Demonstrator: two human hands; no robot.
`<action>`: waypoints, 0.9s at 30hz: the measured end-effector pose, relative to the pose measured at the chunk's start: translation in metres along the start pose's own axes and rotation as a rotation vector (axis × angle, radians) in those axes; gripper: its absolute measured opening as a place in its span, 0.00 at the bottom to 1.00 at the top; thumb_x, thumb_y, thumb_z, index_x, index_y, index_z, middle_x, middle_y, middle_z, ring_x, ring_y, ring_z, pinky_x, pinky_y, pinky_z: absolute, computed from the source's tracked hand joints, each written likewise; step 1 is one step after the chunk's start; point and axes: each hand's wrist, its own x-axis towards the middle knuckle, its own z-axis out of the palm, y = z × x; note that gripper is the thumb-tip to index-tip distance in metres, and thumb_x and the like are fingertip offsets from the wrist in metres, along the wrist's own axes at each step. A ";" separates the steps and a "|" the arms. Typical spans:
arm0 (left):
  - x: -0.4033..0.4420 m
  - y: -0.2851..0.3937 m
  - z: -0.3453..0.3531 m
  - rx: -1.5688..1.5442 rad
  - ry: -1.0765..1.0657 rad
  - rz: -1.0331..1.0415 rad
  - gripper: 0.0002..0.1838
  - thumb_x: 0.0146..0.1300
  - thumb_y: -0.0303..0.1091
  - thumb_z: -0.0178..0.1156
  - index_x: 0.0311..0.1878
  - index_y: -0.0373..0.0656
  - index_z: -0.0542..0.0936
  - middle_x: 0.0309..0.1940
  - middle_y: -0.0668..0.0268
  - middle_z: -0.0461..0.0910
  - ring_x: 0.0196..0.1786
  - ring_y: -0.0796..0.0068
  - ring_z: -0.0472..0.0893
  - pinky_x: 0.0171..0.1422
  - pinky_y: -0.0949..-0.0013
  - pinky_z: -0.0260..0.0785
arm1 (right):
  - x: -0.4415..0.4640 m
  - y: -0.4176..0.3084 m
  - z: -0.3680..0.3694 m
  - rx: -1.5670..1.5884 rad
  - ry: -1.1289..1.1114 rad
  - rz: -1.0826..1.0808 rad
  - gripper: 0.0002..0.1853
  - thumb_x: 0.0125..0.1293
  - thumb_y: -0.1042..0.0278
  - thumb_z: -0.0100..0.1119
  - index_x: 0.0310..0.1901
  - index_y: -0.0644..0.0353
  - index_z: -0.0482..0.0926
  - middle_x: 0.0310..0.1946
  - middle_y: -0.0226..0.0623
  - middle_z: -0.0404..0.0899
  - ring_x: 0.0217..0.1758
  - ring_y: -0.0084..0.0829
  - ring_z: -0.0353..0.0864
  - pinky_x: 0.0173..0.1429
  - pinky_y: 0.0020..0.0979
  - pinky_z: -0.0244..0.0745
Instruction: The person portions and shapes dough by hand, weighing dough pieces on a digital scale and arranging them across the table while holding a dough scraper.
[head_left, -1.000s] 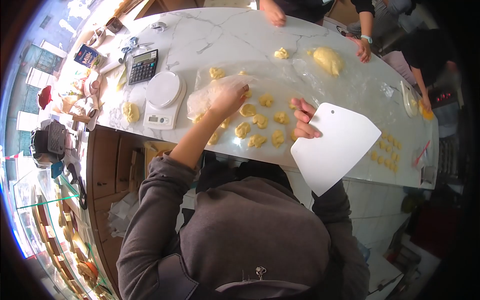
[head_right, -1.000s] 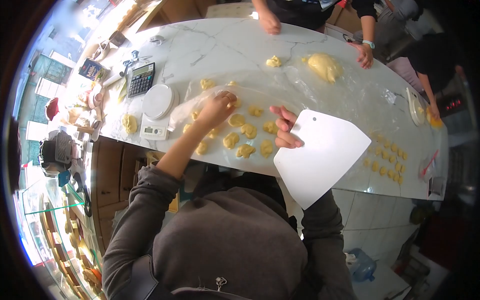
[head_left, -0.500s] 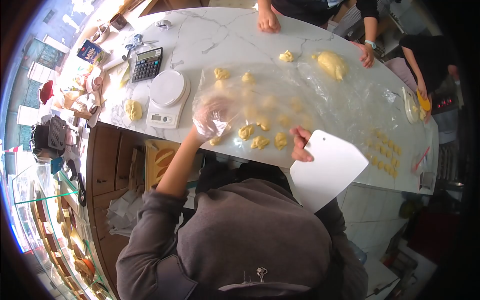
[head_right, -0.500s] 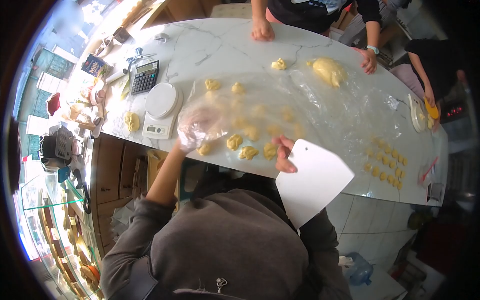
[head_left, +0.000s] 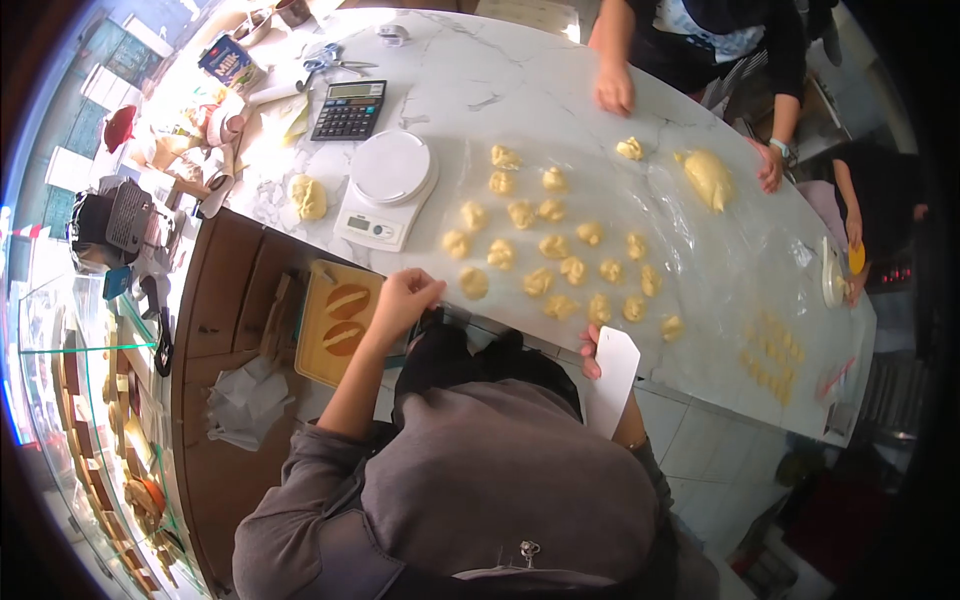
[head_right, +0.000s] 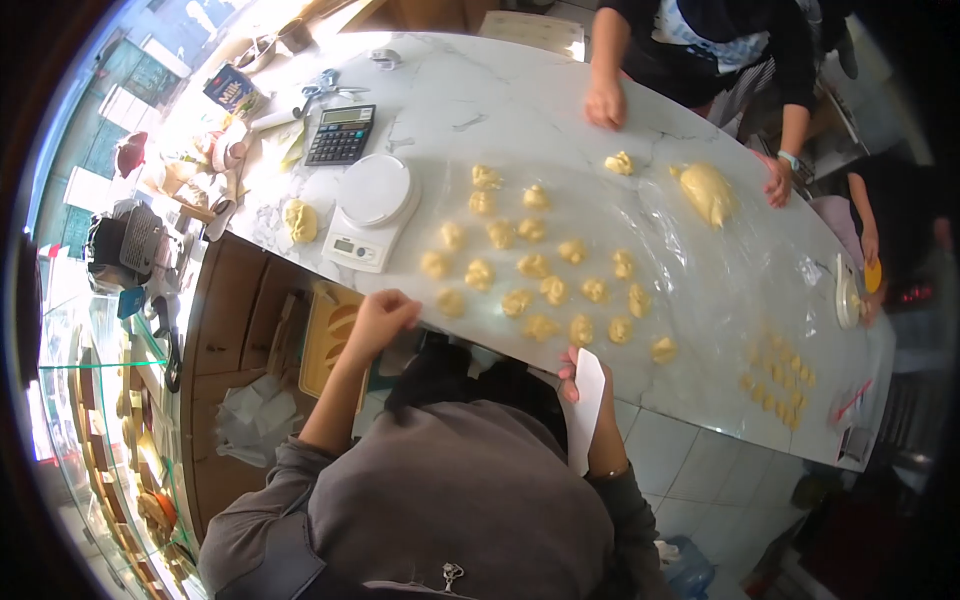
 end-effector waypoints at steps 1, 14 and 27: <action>-0.006 0.007 0.001 -0.038 0.001 -0.063 0.11 0.56 0.34 0.61 0.24 0.36 0.77 0.17 0.69 0.76 0.21 0.84 0.72 0.26 0.79 0.61 | -0.006 -0.004 0.007 -0.048 0.047 0.010 0.18 0.65 0.56 0.53 0.38 0.67 0.74 0.18 0.31 0.75 0.08 0.19 0.60 0.13 0.23 0.52; -0.026 0.015 -0.146 -0.228 0.290 -0.097 0.11 0.59 0.37 0.59 0.36 0.37 0.78 0.23 0.70 0.76 0.27 0.84 0.74 0.30 0.80 0.66 | -0.048 -0.117 0.066 -0.700 0.000 0.134 0.14 0.65 0.70 0.52 0.52 0.62 0.70 0.44 0.30 0.75 0.46 0.21 0.73 0.51 0.25 0.68; 0.070 -0.046 -0.187 0.418 0.741 0.183 0.43 0.34 0.41 0.74 0.54 0.27 0.68 0.51 0.47 0.68 0.56 0.52 0.67 0.61 0.61 0.60 | 0.138 -0.061 0.491 -1.494 -0.547 -1.122 0.18 0.62 0.64 0.52 0.48 0.67 0.66 0.21 0.54 0.76 0.28 0.53 0.78 0.30 0.47 0.72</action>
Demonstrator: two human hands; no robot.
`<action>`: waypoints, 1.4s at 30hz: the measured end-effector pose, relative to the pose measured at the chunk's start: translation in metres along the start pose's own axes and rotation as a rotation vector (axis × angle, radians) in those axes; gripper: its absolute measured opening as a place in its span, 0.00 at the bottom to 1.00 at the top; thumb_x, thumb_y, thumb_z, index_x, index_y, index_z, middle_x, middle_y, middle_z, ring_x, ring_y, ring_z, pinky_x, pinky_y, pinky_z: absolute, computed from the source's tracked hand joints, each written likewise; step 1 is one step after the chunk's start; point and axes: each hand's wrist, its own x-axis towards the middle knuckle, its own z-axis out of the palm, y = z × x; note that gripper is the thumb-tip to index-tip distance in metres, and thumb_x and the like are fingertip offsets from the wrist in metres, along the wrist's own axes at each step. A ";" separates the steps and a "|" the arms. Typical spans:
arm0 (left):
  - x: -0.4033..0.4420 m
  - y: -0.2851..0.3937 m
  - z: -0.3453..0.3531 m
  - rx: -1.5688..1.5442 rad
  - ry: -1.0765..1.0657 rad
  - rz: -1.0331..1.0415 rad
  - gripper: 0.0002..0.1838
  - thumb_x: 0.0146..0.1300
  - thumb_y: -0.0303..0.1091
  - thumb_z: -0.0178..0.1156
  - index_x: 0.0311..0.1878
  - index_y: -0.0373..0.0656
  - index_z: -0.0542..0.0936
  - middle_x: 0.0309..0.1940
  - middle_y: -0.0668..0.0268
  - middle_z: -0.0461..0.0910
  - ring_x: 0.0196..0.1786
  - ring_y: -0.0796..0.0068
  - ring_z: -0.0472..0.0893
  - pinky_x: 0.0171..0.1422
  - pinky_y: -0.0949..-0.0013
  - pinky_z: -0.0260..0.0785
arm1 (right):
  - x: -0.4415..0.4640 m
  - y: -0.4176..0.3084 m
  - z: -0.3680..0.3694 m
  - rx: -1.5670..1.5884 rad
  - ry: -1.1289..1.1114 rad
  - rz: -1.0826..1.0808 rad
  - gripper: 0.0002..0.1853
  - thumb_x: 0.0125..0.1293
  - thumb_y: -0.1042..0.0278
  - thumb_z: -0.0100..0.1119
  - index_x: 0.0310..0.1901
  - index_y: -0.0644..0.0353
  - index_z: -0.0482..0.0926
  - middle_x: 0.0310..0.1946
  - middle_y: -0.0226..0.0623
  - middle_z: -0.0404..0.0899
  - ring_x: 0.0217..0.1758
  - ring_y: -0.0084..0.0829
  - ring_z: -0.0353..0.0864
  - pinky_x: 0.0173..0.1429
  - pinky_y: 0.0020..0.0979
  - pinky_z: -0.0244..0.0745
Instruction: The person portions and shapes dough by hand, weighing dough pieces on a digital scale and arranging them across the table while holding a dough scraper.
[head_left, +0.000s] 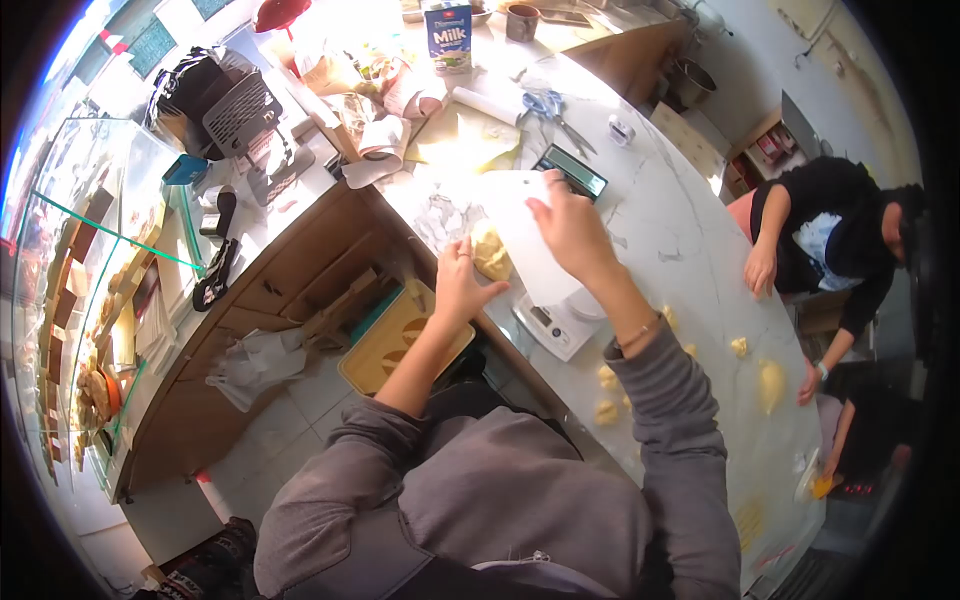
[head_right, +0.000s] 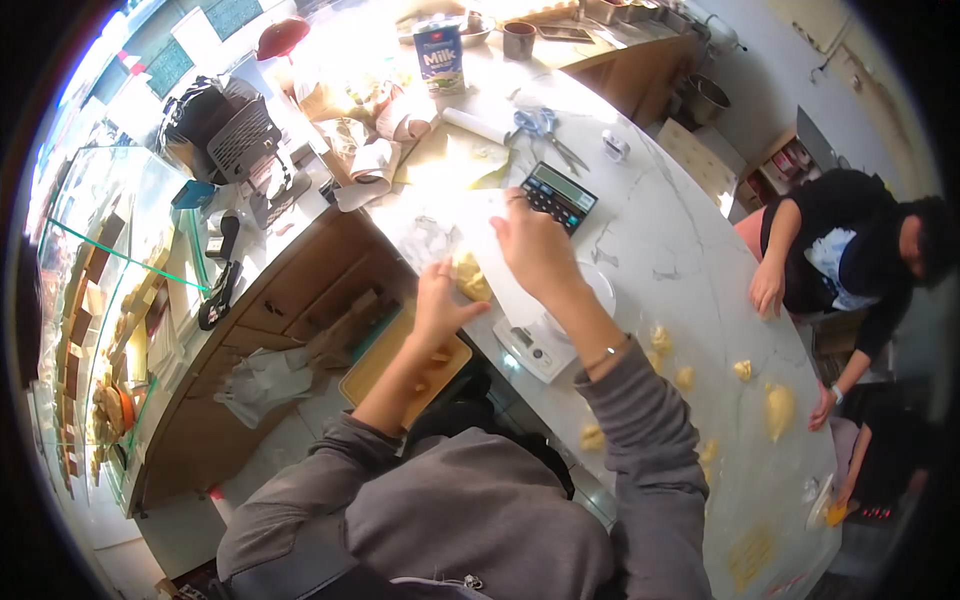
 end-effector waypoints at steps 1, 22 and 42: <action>0.001 0.001 0.003 -0.008 0.016 -0.003 0.43 0.34 0.41 0.74 0.54 0.27 0.69 0.51 0.47 0.68 0.55 0.52 0.67 0.60 0.61 0.61 | 0.015 -0.003 0.014 -0.058 -0.092 -0.025 0.17 0.62 0.63 0.51 0.47 0.69 0.67 0.21 0.54 0.77 0.27 0.52 0.78 0.31 0.46 0.73; 0.002 -0.025 -0.011 -0.186 0.025 0.092 0.35 0.36 0.30 0.72 0.53 0.33 0.73 0.50 0.54 0.70 0.53 0.54 0.69 0.58 0.61 0.63 | 0.051 0.023 0.086 0.035 -0.368 0.013 0.42 0.43 0.71 0.64 0.58 0.80 0.54 0.27 0.59 0.75 0.35 0.50 0.79 0.39 0.38 0.74; 0.017 -0.041 -0.029 -0.374 -0.122 0.034 0.20 0.41 0.28 0.68 0.40 0.34 0.76 0.42 0.58 0.75 0.40 0.63 0.76 0.45 0.66 0.69 | 0.048 -0.007 0.115 -0.076 -0.225 0.255 0.34 0.50 0.80 0.54 0.57 0.84 0.51 0.27 0.61 0.76 0.33 0.54 0.79 0.38 0.42 0.75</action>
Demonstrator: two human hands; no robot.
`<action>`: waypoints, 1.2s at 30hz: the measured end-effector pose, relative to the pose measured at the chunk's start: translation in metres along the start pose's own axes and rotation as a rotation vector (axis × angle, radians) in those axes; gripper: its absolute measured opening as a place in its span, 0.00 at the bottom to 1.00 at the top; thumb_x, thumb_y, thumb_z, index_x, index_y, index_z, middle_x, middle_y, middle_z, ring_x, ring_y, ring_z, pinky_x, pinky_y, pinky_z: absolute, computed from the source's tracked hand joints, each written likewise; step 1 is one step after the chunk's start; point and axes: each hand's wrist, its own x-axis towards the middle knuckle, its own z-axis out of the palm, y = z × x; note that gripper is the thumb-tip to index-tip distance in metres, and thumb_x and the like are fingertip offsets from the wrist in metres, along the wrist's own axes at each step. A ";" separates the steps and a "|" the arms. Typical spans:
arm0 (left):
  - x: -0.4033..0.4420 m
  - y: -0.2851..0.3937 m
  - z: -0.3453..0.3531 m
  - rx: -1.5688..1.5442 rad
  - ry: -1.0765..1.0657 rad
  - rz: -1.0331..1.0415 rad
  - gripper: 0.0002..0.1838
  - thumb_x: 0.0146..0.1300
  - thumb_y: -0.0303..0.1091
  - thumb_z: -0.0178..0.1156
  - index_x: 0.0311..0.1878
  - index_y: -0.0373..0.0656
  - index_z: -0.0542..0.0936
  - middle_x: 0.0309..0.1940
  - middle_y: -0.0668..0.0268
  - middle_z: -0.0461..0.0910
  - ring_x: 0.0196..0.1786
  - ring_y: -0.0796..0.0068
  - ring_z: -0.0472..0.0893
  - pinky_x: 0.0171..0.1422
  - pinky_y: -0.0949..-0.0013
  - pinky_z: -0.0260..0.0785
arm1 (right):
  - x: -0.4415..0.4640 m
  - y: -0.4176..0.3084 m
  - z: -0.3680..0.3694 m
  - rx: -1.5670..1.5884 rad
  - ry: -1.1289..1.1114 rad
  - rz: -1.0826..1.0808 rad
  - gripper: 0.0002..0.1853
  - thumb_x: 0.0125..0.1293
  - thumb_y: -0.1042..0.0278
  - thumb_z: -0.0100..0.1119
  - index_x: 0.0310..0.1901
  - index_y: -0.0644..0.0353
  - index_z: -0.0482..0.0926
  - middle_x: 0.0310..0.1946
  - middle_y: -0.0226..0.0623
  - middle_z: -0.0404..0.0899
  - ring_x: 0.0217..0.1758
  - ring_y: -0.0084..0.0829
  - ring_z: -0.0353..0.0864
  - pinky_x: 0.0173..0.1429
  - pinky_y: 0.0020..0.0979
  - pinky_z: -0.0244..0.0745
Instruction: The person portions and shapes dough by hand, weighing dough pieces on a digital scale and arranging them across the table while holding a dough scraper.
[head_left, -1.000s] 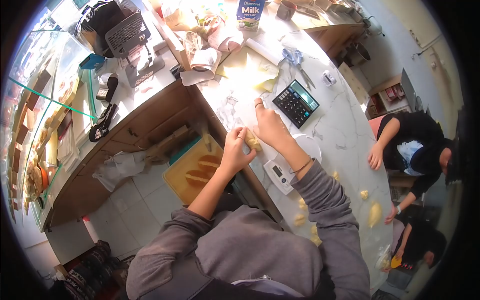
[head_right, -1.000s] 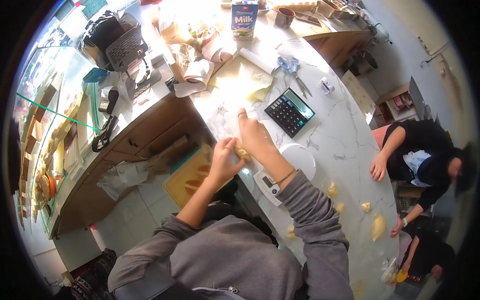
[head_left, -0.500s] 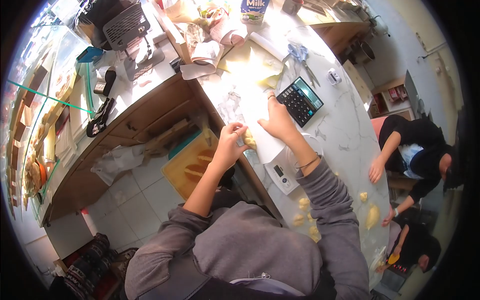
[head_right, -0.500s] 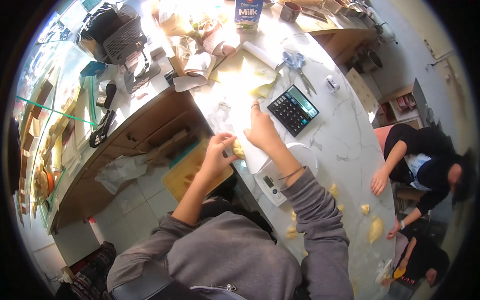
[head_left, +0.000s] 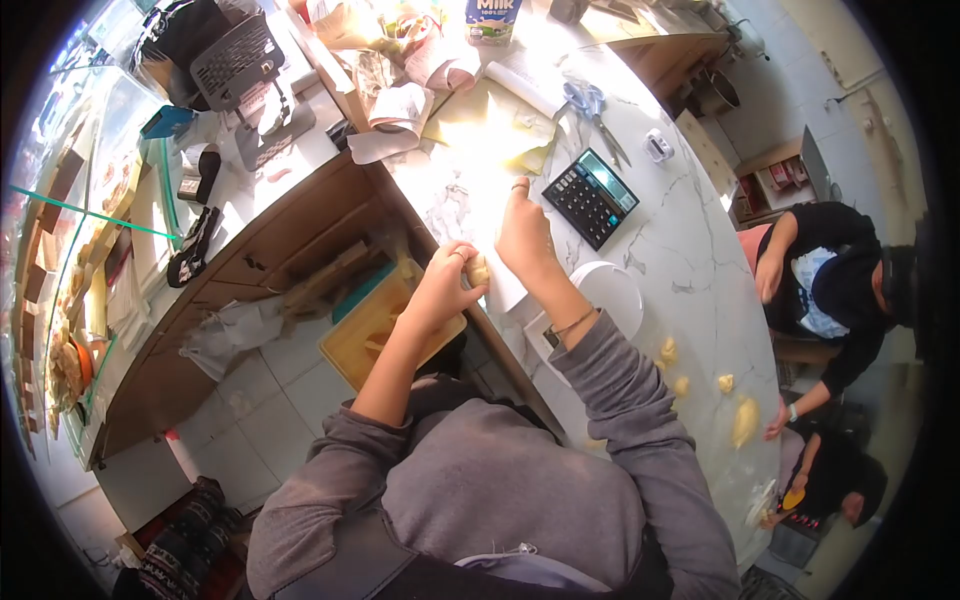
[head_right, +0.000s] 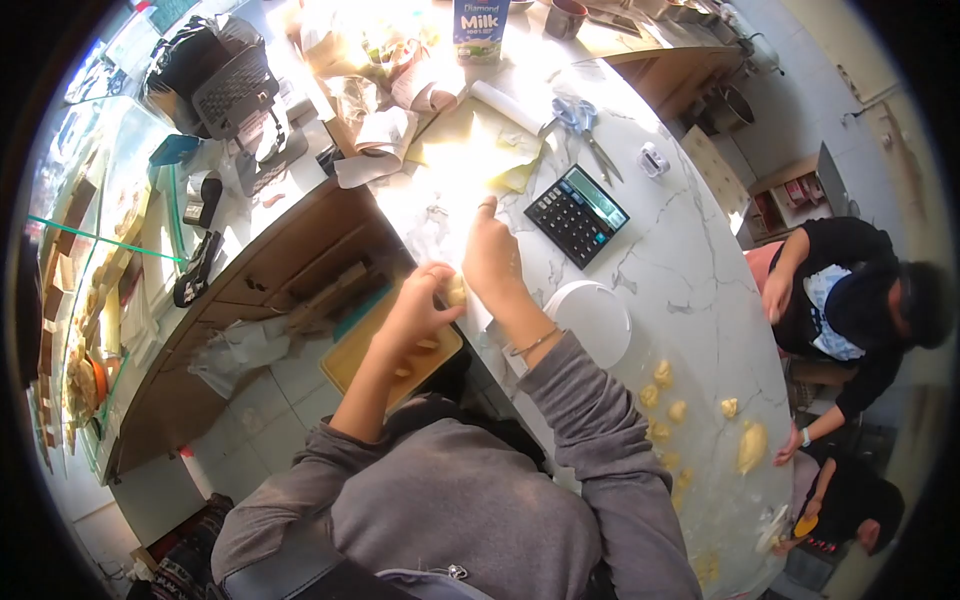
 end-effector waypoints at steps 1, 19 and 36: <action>-0.001 -0.002 -0.001 0.052 -0.003 -0.007 0.20 0.41 0.27 0.68 0.40 0.33 0.75 0.40 0.57 0.75 0.40 0.63 0.76 0.46 0.67 0.69 | 0.003 0.003 0.000 0.004 0.029 0.000 0.34 0.49 0.80 0.54 0.57 0.83 0.51 0.27 0.62 0.76 0.34 0.55 0.79 0.38 0.42 0.75; 0.033 0.112 0.101 -0.185 0.114 0.402 0.07 0.48 0.30 0.68 0.31 0.43 0.79 0.33 0.65 0.81 0.46 0.67 0.78 0.55 0.66 0.64 | -0.147 0.104 -0.198 0.745 0.631 -0.032 0.29 0.53 0.77 0.63 0.55 0.67 0.61 0.48 0.39 0.71 0.50 0.29 0.72 0.56 0.28 0.66; 0.029 0.033 0.036 0.140 0.239 0.211 0.21 0.54 0.32 0.59 0.52 0.36 0.73 0.53 0.53 0.71 0.59 0.54 0.68 0.62 0.61 0.60 | -0.295 0.141 -0.218 0.726 0.861 0.237 0.30 0.56 0.76 0.62 0.59 0.65 0.60 0.52 0.38 0.69 0.54 0.28 0.69 0.59 0.28 0.62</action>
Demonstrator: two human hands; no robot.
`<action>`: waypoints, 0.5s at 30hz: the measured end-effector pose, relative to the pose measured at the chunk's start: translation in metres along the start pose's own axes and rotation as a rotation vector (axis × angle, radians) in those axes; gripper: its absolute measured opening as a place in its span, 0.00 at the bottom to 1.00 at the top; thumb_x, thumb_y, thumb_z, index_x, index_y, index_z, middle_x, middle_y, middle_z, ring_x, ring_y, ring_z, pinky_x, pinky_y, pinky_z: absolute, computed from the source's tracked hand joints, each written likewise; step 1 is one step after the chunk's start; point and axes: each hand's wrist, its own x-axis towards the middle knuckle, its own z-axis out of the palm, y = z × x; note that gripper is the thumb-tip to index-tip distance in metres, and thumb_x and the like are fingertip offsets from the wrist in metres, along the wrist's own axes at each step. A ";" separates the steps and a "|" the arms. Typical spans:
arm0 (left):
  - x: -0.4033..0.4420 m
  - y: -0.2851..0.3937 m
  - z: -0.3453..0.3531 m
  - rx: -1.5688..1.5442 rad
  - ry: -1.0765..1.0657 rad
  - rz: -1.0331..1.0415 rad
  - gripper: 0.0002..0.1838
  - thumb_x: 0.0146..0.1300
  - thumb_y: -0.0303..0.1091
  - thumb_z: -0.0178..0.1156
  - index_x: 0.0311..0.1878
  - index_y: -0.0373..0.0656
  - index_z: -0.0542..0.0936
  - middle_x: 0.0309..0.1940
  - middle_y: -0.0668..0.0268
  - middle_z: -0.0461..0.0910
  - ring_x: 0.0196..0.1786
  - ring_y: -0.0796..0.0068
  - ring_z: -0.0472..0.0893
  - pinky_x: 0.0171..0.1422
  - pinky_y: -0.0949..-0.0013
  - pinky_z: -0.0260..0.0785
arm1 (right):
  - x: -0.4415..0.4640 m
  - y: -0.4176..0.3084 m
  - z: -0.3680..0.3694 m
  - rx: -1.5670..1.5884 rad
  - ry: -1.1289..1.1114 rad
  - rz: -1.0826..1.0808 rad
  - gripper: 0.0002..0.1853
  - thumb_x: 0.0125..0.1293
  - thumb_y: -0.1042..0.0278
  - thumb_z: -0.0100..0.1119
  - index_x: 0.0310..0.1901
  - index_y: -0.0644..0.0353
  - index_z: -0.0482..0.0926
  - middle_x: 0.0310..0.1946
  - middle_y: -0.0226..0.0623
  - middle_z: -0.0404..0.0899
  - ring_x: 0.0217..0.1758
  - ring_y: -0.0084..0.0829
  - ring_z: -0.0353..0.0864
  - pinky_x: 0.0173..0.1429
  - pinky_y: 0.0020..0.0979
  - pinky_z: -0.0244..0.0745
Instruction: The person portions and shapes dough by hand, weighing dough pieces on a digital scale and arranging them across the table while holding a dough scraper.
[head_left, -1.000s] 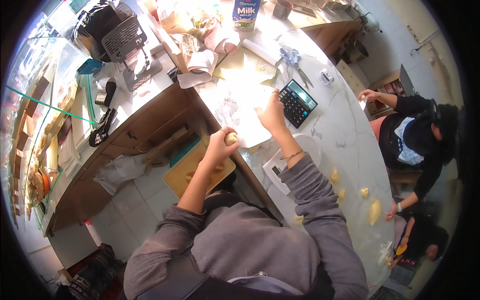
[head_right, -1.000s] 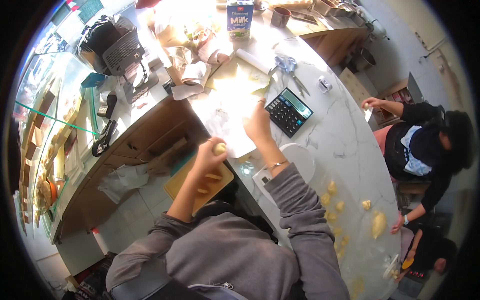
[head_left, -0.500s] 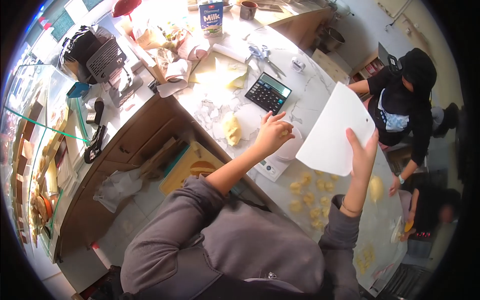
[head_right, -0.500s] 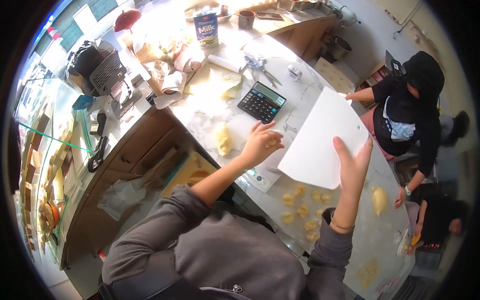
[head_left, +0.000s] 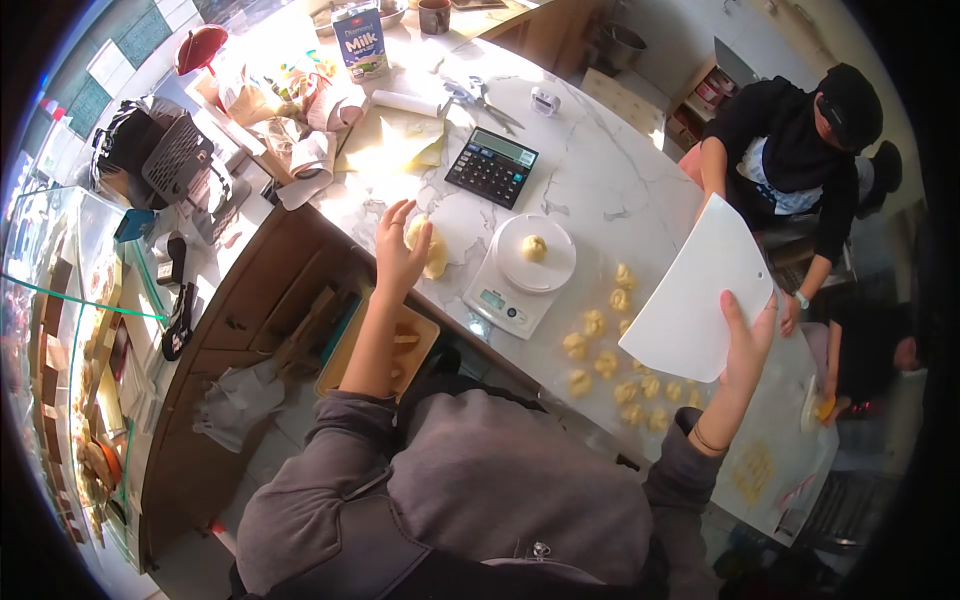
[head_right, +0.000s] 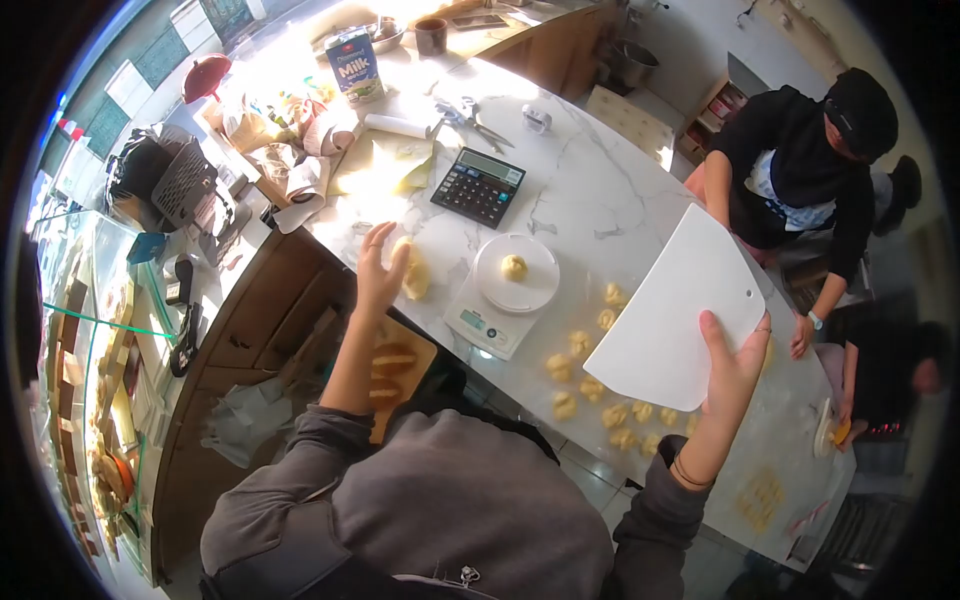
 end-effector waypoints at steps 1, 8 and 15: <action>-0.004 -0.005 -0.004 -0.042 -0.089 0.011 0.23 0.53 0.33 0.60 0.53 0.35 0.72 0.54 0.53 0.70 0.59 0.54 0.68 0.62 0.61 0.60 | -0.001 -0.001 -0.001 0.008 0.021 -0.001 0.30 0.56 0.76 0.62 0.59 0.65 0.60 0.52 0.39 0.69 0.55 0.28 0.69 0.60 0.28 0.62; -0.010 -0.017 -0.011 -0.100 -0.341 -0.012 0.26 0.46 0.27 0.63 0.53 0.37 0.73 0.54 0.56 0.71 0.55 0.59 0.72 0.59 0.66 0.65 | -0.013 -0.005 0.011 0.038 0.083 -0.010 0.31 0.56 0.76 0.62 0.60 0.65 0.59 0.54 0.39 0.68 0.56 0.30 0.68 0.61 0.30 0.61; 0.004 -0.030 -0.005 -0.134 -0.317 -0.125 0.14 0.48 0.24 0.62 0.41 0.38 0.80 0.43 0.59 0.77 0.41 0.62 0.80 0.45 0.68 0.72 | -0.023 0.007 0.030 0.087 0.141 0.057 0.30 0.57 0.77 0.61 0.60 0.66 0.59 0.55 0.39 0.67 0.57 0.30 0.68 0.61 0.30 0.61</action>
